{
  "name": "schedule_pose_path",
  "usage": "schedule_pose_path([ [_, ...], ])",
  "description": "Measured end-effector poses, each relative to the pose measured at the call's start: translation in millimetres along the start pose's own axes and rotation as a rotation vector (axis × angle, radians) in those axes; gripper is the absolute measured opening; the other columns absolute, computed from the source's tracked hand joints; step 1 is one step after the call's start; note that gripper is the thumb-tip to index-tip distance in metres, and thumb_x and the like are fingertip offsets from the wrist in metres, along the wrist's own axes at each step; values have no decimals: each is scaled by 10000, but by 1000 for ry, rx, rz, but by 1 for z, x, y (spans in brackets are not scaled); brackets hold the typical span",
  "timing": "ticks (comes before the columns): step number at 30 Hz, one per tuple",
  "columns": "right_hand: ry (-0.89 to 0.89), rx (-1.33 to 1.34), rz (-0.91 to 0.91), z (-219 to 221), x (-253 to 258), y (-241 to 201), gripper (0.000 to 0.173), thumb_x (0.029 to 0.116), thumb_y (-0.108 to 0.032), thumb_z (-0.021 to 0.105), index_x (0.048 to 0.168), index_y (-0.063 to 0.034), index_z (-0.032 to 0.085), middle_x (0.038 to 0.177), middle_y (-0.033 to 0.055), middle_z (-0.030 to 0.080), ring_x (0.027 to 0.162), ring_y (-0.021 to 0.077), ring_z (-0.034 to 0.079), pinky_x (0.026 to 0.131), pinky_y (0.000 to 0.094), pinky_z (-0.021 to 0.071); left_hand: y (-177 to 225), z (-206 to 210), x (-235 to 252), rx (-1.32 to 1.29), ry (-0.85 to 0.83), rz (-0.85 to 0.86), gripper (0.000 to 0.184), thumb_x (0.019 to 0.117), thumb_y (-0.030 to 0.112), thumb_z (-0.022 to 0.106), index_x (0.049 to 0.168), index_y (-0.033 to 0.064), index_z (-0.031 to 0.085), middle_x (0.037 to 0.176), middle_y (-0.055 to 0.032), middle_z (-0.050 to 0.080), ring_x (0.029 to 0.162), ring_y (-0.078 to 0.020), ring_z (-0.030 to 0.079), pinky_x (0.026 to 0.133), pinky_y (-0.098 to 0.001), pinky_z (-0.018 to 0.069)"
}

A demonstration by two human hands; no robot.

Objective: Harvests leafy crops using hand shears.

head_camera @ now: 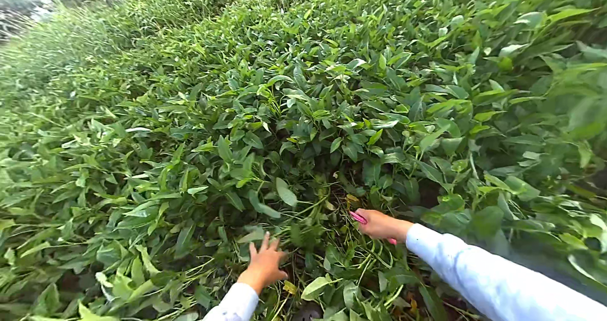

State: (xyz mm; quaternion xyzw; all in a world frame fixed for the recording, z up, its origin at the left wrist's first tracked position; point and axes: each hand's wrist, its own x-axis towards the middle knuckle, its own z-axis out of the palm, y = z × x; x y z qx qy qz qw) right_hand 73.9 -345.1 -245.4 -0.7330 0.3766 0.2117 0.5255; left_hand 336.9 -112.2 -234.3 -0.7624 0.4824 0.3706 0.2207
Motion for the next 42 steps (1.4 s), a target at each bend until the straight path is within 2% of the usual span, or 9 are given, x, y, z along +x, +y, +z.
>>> schedule_pose_path([
  [2,16,59,39,0,3,4,459,1033,-135,564,1470,-50,452,1195,210,632,913,284,651,828,451,536,21,-19,-17,-60,-112,11,590,903,523,725,1427,274,616,1667,-58,321,1568,-443,31,1111,-830,-20],
  [4,72,89,40,-8,8,4,458,1027,-115,559,1470,-61,459,1188,198,631,883,268,645,803,435,536,41,-58,-34,-117,-109,33,530,925,549,690,1340,219,688,1488,-104,563,1495,-420,322,1146,-794,77],
  [9,87,38,68,-36,27,-14,453,1043,-135,522,1490,-87,470,1195,195,633,886,265,664,807,439,554,91,-132,-36,-191,430,133,334,1047,335,541,1107,71,737,1073,-143,726,1102,-313,659,1069,-564,403],
  [12,51,-171,169,-49,35,-33,353,1060,-139,486,1394,-31,526,1082,182,656,840,246,667,783,419,555,107,-118,23,-277,429,275,313,1061,212,512,1306,84,657,1271,-153,669,1228,-309,624,1064,-515,483],
  [16,41,-499,285,-42,45,-61,334,1025,-104,536,1280,109,579,1327,298,599,1241,419,607,1024,598,482,96,-81,74,-65,272,115,567,1027,244,563,1550,92,409,1503,-208,503,1413,-413,446,1128,-676,320],
  [24,455,-155,146,-46,90,-57,358,996,-62,559,1340,37,579,1272,277,638,1209,413,634,1012,584,512,58,-81,69,-144,311,20,358,1022,217,559,1351,91,620,1326,-176,639,1252,-369,601,1049,-598,453],
  [28,246,-213,145,-71,98,-39,320,1010,-88,568,1312,6,612,1168,232,674,1022,344,686,915,518,542,55,-74,65,-196,296,15,360,1038,254,535,1346,86,616,1336,-161,637,1244,-349,611,1046,-572,471],
  [32,202,-447,148,-52,96,-52,336,967,-79,601,1294,-28,660,1311,237,642,1261,403,602,1029,618,483,64,-80,59,-201,312,3,359,1057,286,503,1337,92,616,1327,-152,639,1224,-333,627,1019,-543,501],
  [42,241,-462,240,-52,83,-61,307,981,-50,586,1268,38,647,1334,255,622,1272,412,595,1035,604,489,40,-90,63,-230,307,-40,338,1077,290,483,1309,90,625,1275,-155,664,1207,-330,635,1010,-541,500],
])
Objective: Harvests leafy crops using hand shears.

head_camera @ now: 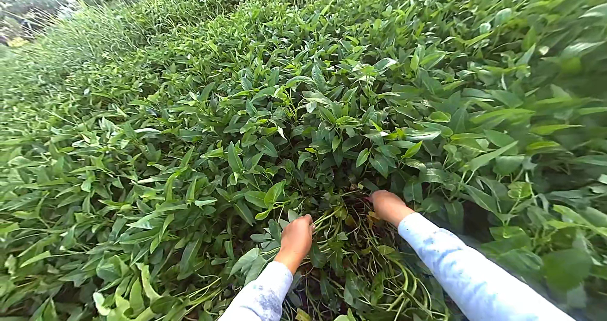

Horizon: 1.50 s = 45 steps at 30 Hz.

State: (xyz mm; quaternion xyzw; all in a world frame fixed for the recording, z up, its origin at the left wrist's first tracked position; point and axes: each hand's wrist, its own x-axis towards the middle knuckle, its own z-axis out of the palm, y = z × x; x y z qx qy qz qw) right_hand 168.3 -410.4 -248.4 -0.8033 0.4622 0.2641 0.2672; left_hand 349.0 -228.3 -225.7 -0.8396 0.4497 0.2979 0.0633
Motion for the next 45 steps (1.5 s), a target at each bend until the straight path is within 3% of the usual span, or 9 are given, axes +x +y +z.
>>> schedule_pose_path([
  [2,-2,17,-123,2,12,-5,323,972,-61,606,1286,-1,651,1301,252,640,1261,414,599,1035,611,483,5,4,-3,10,-61,-20,414,1031,321,552,1369,85,596,1317,-176,645,1232,-356,622,1019,-569,495],
  [4,26,53,-192,6,12,-25,363,976,-48,604,1338,-44,610,1294,241,643,1254,417,603,1028,614,488,20,8,-8,54,-106,-24,417,992,303,613,1329,57,625,1303,-198,648,1226,-379,619,1005,-593,494],
  [9,42,77,-103,19,2,-56,410,1032,-37,492,1436,-79,552,1343,223,629,1246,404,618,989,594,521,45,8,-14,154,-105,-6,336,1042,249,527,1283,49,646,1298,-184,655,1223,-365,627,988,-574,510],
  [19,98,71,-56,18,6,-49,413,1018,-28,503,1417,-100,583,1330,200,643,1229,390,631,969,581,535,1,-8,1,-48,-21,-70,331,1050,281,542,1297,94,657,1295,-151,663,1234,-323,621,1038,-548,484],
  [26,98,87,-110,9,23,-7,373,966,-20,602,1329,-99,631,1291,208,657,1229,399,628,991,601,518,-44,1,-3,-161,45,-49,333,1043,266,548,1282,62,656,1284,-160,653,1219,-306,619,1065,-508,466],
  [32,2,88,-237,19,29,-37,300,986,-71,599,1279,-54,664,1289,222,654,1242,400,614,1022,612,492,-13,28,-2,-67,-262,77,464,1029,314,577,1448,118,537,1322,-189,643,1241,-363,614,1052,-597,463],
  [35,-57,50,-230,19,23,-45,314,982,-50,590,1288,-48,663,1316,235,638,1259,415,600,1023,628,484,-9,28,-8,-28,-292,48,430,1012,375,616,1345,103,622,1286,-177,659,1229,-356,615,1034,-608,463],
  [38,-43,51,-247,25,21,-51,303,992,-62,579,1282,-57,667,1309,228,642,1250,412,607,1018,630,489,-19,16,-12,-118,-199,-2,352,1027,323,591,1262,70,660,1247,-176,664,1188,-343,627,1003,-609,472],
  [45,34,193,-293,37,25,-62,301,996,-61,583,1289,-31,642,1271,232,655,1235,402,618,1024,597,497,-39,8,-7,-335,-37,-24,305,1010,340,618,1128,70,699,1040,-115,701,983,-256,669,929,-494,516],
])
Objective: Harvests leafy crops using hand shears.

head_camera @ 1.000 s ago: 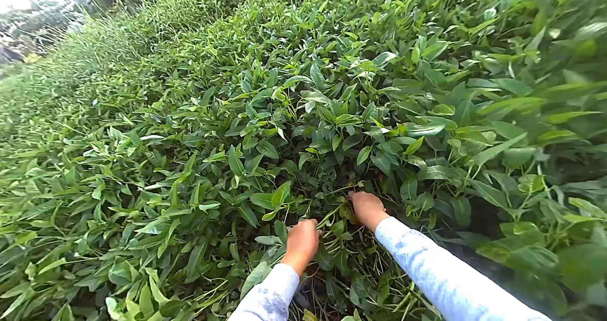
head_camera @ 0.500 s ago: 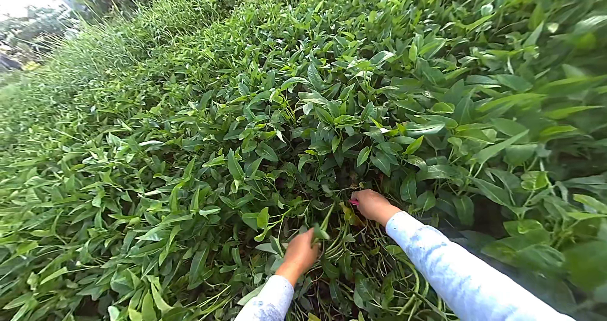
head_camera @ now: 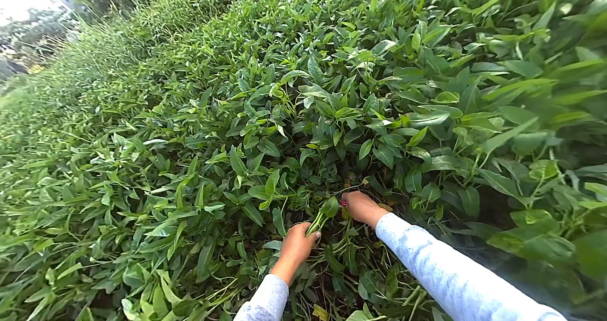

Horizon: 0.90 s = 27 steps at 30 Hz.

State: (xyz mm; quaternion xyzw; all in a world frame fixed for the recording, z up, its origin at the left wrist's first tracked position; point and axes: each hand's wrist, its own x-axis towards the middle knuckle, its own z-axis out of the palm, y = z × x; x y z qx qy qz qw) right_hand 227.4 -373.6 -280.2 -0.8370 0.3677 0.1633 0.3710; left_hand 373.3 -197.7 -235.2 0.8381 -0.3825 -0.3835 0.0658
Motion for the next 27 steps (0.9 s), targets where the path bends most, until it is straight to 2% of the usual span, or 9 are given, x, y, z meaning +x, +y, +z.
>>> schedule_pose_path([
  [3,-29,-98,111,-31,-23,-18,245,979,-88,617,1200,1,677,1258,232,661,1205,411,633,968,620,520,-8,-2,0,-9,34,-22,302,1007,356,624,1092,80,712,1005,-95,704,993,-257,657,949,-516,489],
  [5,-97,-204,185,-52,-37,-31,216,973,-112,632,1130,22,695,1247,230,669,1185,406,647,926,616,536,-13,-2,-1,-28,35,-60,297,1006,366,622,1098,102,721,1028,-67,715,1092,-263,622,1049,-591,379],
  [9,-104,-186,109,-40,-40,-34,244,984,-101,613,1186,10,691,1260,240,661,1190,422,638,944,634,526,-13,4,-3,-67,41,-57,282,1017,349,608,1094,98,710,948,-48,712,941,-223,663,943,-541,471],
  [13,-42,-111,56,9,-27,-18,287,1024,-63,544,1287,-6,643,1291,241,645,1215,425,626,981,609,521,-3,11,-7,-30,5,-42,293,1034,335,574,1103,71,683,962,-92,686,933,-256,644,936,-541,463],
  [17,-78,-129,133,-10,-31,0,295,996,-21,560,1274,9,652,1335,244,625,1252,433,601,997,632,501,-17,0,-15,-112,42,-33,269,1042,284,573,1103,40,669,915,-96,656,824,-215,631,814,-432,520],
  [20,35,-39,12,-26,-16,41,266,993,-65,609,1251,-39,668,1212,235,677,1171,420,644,985,621,511,-26,-1,-23,-29,149,-9,353,1036,334,580,1220,43,660,1202,-160,664,1119,-286,639,994,-490,496],
  [22,84,-33,36,-32,-14,52,270,996,-78,612,1261,-46,653,1185,224,685,1149,406,656,976,601,521,-25,18,-22,100,151,82,384,1003,307,607,1247,18,675,1345,-184,622,1296,-348,556,1099,-553,422],
  [24,90,-34,83,-35,-16,58,262,999,-73,607,1256,-40,644,1169,219,689,1134,396,664,968,586,528,-16,46,-13,229,34,172,398,960,240,612,1298,32,650,1441,-149,572,1377,-349,483,1114,-595,374],
  [27,54,-51,94,-37,-18,60,270,994,-68,611,1261,-48,646,1165,210,693,1128,382,669,962,573,532,2,72,-1,323,-228,111,593,978,251,590,1515,59,430,1490,-167,529,1393,-344,487,1156,-638,306],
])
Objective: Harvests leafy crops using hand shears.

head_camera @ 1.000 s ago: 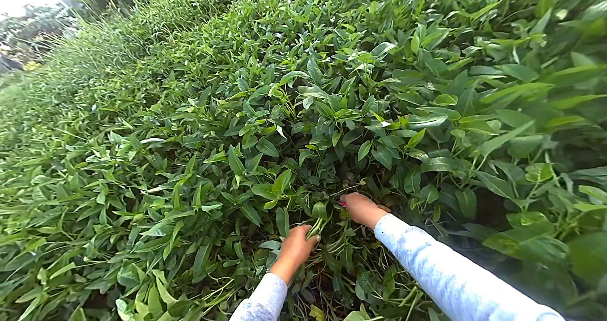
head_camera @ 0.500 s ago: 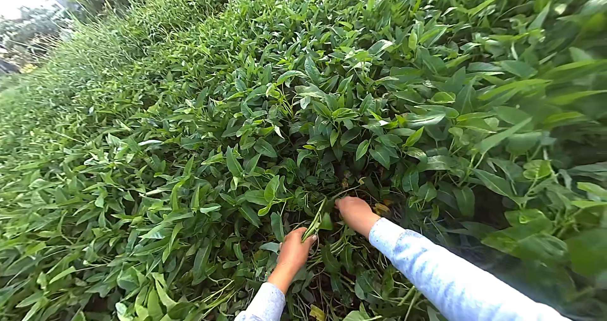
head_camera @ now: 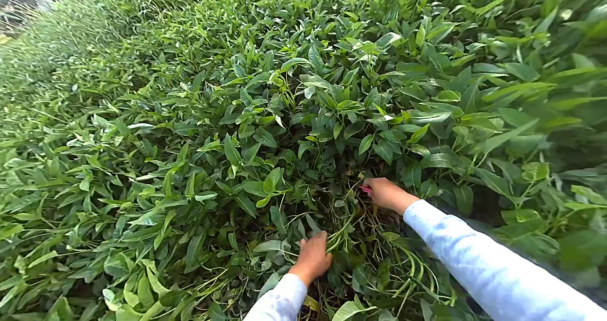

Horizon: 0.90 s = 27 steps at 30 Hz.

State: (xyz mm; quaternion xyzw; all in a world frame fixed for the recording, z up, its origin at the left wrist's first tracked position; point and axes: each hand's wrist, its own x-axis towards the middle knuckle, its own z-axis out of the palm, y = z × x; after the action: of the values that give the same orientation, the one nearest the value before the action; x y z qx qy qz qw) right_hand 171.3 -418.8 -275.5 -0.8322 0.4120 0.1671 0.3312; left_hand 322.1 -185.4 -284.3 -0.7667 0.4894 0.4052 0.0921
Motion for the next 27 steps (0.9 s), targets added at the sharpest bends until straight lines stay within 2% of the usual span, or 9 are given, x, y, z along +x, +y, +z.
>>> schedule_pose_path([
  [2,-37,-38,-9,-3,-6,0,262,984,-69,623,1242,-55,659,1164,206,694,1133,383,665,963,581,526,1,-2,5,-12,-60,-53,667,961,305,629,1545,111,373,1402,-169,600,1334,-348,545,1145,-653,315],
  [6,-70,-165,79,-9,-26,-15,288,979,-85,613,1264,-72,658,1255,211,669,1199,403,639,961,620,519,-8,-33,-9,-47,-54,-120,469,988,329,617,1391,91,598,1361,-168,629,1307,-344,559,1140,-643,309],
  [9,5,-94,-1,10,-18,-23,307,972,-82,614,1277,-102,655,1212,206,680,1159,401,655,939,613,536,-19,-44,-25,-178,-25,-119,433,1002,295,606,1373,70,612,1343,-187,632,1293,-353,563,1143,-618,330],
  [13,-14,-32,-44,34,-7,-47,357,986,-31,571,1337,-74,622,1263,235,654,1195,426,634,967,625,522,-29,-48,-34,-364,-14,-32,305,1025,240,600,1232,24,657,1138,-176,679,1053,-286,656,973,-502,504],
  [16,-18,-44,60,30,-12,-51,403,983,15,555,1377,-51,609,1322,261,619,1217,459,613,963,643,518,-45,-52,-43,-530,-40,-39,263,1022,191,605,1213,15,643,1031,-116,667,895,-183,633,849,-392,524],
  [19,15,-46,48,20,-6,-30,354,976,-24,597,1325,-65,640,1257,237,660,1174,439,643,949,627,533,-69,-50,-56,-707,3,-83,294,1016,179,620,1257,10,617,1084,-99,672,957,-155,643,894,-353,531],
  [22,24,-8,-41,13,0,-17,268,989,-68,611,1252,-72,663,1167,196,696,1131,390,668,949,592,537,-85,-41,-66,-951,95,-49,225,1011,116,610,1212,15,604,1016,-44,686,906,-102,666,850,-274,558],
  [25,-44,27,-83,2,-3,-14,264,988,-68,617,1247,-34,656,1146,219,691,1089,396,674,935,592,534,-85,-46,-76,-1026,181,-42,207,989,95,600,1178,12,608,1003,-45,688,905,-103,668,840,-274,561],
  [27,-131,77,-73,-5,-12,-9,293,1012,-79,605,1302,-38,627,1080,209,693,924,343,702,835,521,574,-80,-51,-79,-996,234,-52,262,967,123,568,1198,5,601,1066,-66,670,970,-118,648,880,-302,542],
])
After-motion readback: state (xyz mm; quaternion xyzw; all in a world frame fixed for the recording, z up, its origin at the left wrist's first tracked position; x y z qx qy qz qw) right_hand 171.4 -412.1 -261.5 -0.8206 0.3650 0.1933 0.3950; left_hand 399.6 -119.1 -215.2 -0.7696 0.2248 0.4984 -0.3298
